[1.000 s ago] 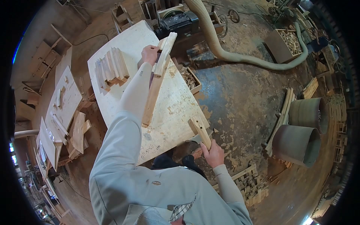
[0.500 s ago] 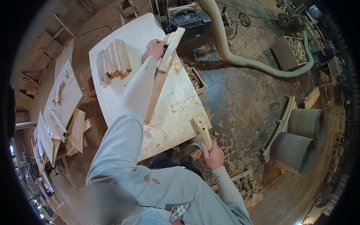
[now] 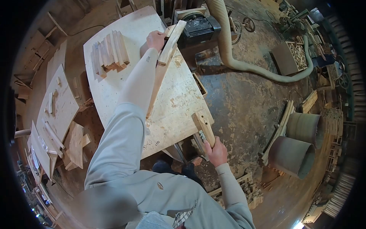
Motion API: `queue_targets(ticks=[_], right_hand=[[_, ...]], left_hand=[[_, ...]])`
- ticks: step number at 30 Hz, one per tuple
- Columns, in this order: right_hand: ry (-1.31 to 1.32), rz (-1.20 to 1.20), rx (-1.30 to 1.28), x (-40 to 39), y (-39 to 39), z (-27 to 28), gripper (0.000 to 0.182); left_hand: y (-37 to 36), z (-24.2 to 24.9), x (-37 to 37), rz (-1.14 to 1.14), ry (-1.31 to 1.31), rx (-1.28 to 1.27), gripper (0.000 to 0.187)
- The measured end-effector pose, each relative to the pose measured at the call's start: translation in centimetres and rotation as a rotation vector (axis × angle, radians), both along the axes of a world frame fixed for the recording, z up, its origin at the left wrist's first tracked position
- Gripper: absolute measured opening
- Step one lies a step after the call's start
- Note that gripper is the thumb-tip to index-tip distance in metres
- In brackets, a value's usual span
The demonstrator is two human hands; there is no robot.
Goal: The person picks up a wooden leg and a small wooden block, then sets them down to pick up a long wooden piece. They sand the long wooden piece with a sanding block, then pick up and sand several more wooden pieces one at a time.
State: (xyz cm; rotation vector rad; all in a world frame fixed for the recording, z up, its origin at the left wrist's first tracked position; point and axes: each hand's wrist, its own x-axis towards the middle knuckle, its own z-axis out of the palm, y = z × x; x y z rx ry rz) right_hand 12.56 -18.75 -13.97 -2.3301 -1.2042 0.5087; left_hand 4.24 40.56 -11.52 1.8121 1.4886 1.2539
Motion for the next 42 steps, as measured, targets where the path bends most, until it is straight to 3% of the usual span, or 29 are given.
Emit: queue_targets(ticks=[16,22,31,33,37,39,42], right_hand=[[-0.044,-0.008,0.080,0.1,-0.4,-1.7,0.045],[-0.053,-0.017,-0.010,-0.2,-0.2,0.2,0.048],[-0.033,-0.037,-0.012,-0.6,-0.4,2.1,0.044],[-0.022,-0.035,-0.040,-0.6,-0.4,2.6,0.043],[-0.019,-0.041,-0.096,-0.7,-0.3,4.3,0.044],[-0.032,-0.031,-0.004,-1.1,-0.1,5.9,0.048],[-0.056,-0.059,0.083,-1.1,-0.4,5.7,0.056]], left_hand=[[0.3,-1.1,0.3,0.020,-0.005,0.060,0.028],[-0.2,-1.9,0.4,0.012,-0.029,0.099,0.025],[-2.4,0.6,-0.7,-0.045,-0.375,-0.068,0.024],[-2.1,1.0,-1.4,-0.146,-0.676,-0.234,0.035],[-5.0,2.1,-3.6,-0.189,-0.602,-0.152,0.036],[-9.5,2.9,-5.0,-0.358,-0.579,-0.053,0.034],[-17.4,1.8,-6.7,-0.582,-0.336,-0.003,0.031]])
